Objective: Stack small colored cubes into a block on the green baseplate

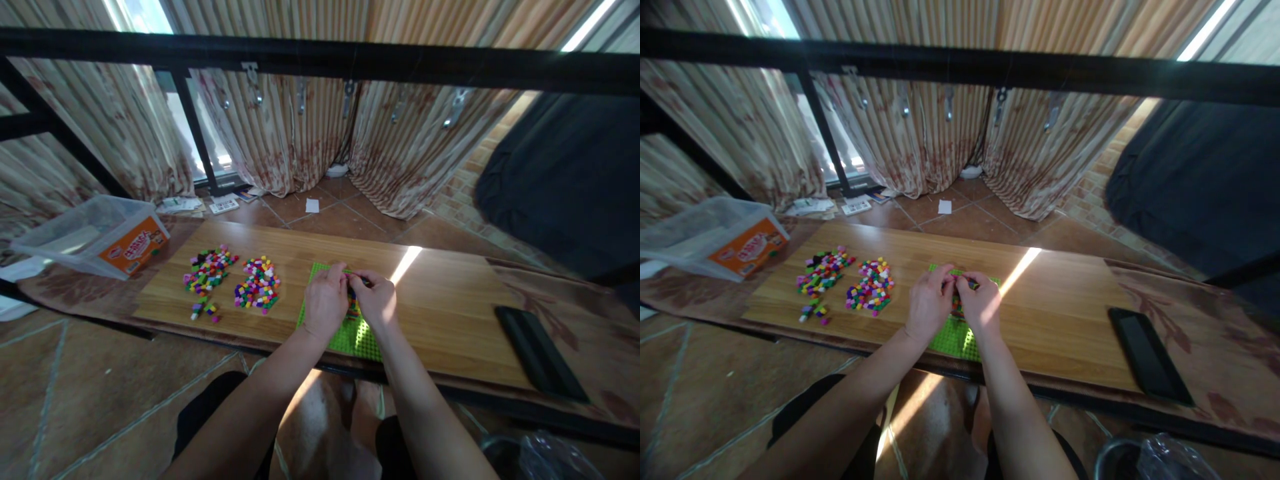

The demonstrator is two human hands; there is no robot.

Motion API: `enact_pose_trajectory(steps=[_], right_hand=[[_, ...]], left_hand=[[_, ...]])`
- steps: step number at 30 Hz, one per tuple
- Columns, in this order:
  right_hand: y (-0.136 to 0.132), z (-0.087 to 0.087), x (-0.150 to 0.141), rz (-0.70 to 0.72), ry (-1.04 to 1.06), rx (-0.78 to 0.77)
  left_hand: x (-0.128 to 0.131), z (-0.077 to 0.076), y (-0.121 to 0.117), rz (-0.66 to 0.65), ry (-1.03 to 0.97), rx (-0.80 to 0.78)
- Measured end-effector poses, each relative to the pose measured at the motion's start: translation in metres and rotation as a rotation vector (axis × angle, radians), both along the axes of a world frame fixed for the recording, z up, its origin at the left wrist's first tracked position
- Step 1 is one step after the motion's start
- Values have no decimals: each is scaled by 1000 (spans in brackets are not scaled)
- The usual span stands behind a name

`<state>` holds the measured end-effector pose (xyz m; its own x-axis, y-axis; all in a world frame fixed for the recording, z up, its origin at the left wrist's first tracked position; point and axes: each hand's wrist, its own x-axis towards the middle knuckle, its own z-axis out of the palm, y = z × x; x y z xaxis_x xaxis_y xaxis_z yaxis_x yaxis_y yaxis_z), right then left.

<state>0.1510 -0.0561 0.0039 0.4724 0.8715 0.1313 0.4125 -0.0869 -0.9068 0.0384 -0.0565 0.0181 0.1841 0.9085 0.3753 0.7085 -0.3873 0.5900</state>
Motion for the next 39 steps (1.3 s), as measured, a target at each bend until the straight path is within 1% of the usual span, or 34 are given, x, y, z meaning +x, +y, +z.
enact_pose_trajectory(steps=[2,5,7,9,11,15,18,21,24,28,33,39], right_hand=[[-1,-2,0,16,34,11],[-5,-5,2,27,174,46],[-7,-4,6,20,293,65],[-9,-4,11,1,372,83],[-9,-4,16,-20,407,107],[-7,-7,22,-25,471,141],[-6,-8,21,-23,532,148],[-6,-7,21,-39,567,132],[-6,-7,21,-54,591,120],[-7,-8,21,-57,615,121],[-8,-9,19,-30,620,131],[-7,-9,18,-56,649,114]], left_hand=[[-2,1,1,-23,-50,-10],[-10,5,6,-25,-152,-25],[-20,8,12,27,-197,-25],[-34,10,22,110,-199,-32],[-51,12,32,180,-137,-72],[-88,15,46,237,134,-233],[-115,16,50,315,318,-299],[-139,18,52,390,391,-335],[-157,19,54,426,419,-365],[-165,17,56,408,444,-401],[-163,10,56,394,482,-431],[-164,11,55,381,538,-476]])
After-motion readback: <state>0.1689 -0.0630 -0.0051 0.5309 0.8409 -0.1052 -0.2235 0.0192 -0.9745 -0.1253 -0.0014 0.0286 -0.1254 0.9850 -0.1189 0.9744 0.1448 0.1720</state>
